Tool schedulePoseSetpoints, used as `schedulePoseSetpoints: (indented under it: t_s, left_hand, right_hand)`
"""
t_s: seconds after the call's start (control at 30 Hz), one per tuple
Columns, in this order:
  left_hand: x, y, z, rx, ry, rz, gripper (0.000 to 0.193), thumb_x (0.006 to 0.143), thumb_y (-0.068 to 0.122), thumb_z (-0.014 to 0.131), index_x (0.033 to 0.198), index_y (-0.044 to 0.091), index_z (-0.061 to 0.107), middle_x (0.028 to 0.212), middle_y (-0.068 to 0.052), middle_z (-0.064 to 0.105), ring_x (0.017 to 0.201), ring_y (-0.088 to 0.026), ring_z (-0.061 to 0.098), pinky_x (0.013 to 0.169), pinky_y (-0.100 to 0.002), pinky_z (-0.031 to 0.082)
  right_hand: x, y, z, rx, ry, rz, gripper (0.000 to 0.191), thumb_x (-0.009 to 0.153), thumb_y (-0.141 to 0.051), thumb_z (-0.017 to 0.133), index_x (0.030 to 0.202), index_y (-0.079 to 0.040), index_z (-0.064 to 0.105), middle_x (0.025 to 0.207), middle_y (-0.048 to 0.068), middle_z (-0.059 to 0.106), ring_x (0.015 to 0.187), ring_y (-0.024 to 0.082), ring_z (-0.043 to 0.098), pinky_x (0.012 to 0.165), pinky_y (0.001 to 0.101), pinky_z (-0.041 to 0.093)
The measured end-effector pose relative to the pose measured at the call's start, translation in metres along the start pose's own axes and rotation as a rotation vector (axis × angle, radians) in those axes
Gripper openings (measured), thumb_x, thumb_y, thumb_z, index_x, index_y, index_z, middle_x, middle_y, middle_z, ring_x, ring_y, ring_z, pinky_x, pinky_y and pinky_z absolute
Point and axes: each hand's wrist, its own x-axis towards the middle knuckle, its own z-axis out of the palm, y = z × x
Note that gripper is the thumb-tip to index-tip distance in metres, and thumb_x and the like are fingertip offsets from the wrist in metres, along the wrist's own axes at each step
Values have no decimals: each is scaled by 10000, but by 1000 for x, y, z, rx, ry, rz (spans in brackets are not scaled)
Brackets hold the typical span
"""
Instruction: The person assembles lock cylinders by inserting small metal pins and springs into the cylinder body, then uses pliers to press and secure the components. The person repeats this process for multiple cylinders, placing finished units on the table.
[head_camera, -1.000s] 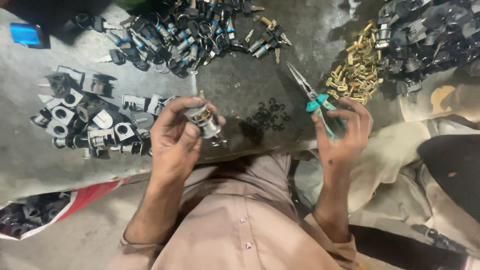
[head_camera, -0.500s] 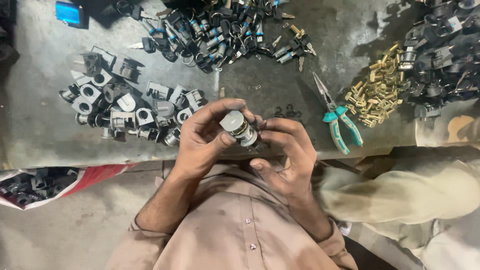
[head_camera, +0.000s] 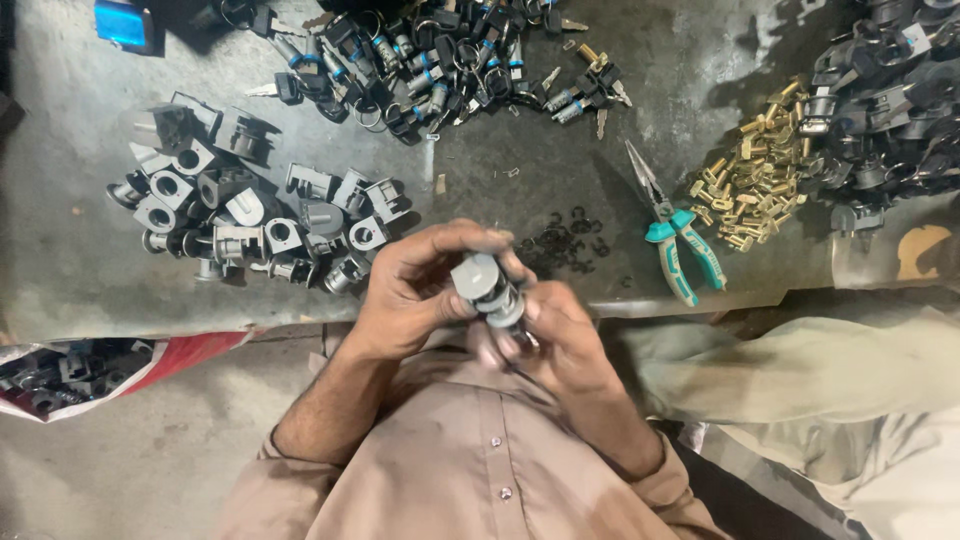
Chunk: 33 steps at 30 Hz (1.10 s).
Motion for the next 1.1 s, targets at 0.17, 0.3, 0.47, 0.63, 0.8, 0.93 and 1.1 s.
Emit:
schedulePoseSetpoints:
  t_s: [0.17,0.3,0.47,0.63,0.8,0.93,1.1]
  left_hand:
    - [0,-1,-1,-100,-51,33,452,987,208,813,1353,6,640,1222,-132,690,1178,-252,709,1120,-417,559]
    - [-3,0,1,-43,-20,87,452,922,122,865,1305,13,652,1190,-117,677,1162,-257,715,1172,-416,514]
    - [-6,-1,7,-151,54,7,482,823,62,934,1210,28,649,1193,-85,631,1180,-283,709,1102,-453,576]
    - [-7,-3,10,-96,10,51,475,872,87,900,1265,33,639,1154,-120,666,1144,-280,716,1079,-414,565]
    - [-9,-9,12,-213,-16,-50,445,924,153,852,1285,30,622,1283,-186,688,1212,-304,711,1027,-452,605]
    - [-10,-14,12,-214,-71,-42,474,919,150,866,1297,48,597,1301,-177,674,1205,-299,711,1034,-445,606]
    - [-6,-14,9,-67,-35,84,531,842,99,910,1278,22,617,1184,-118,648,1180,-267,682,1009,-386,589]
  right_hand:
    - [-5,10,-3,471,-296,324,461,1114,-410,529,814,-73,625,739,61,619,788,187,607,750,312,443]
    - [-7,6,-2,212,-102,117,429,1062,-381,596,864,-6,663,781,76,626,746,217,615,754,356,468]
    - [-10,-6,12,-1380,157,-678,403,1019,-381,646,911,7,665,831,81,627,765,222,619,735,360,489]
    - [-13,-17,22,-1536,101,-767,387,1035,-389,626,893,-31,665,811,85,619,792,229,617,759,360,488]
    - [-28,-7,11,-179,-141,74,377,1051,-397,606,875,-69,666,791,90,610,819,236,614,783,360,487]
    - [-37,2,-2,1,-76,186,388,1002,-378,618,887,-16,698,673,80,587,672,190,571,645,337,437]
    - [-30,-2,4,-1093,130,-473,319,993,-269,660,956,47,646,835,144,621,780,260,594,676,376,477]
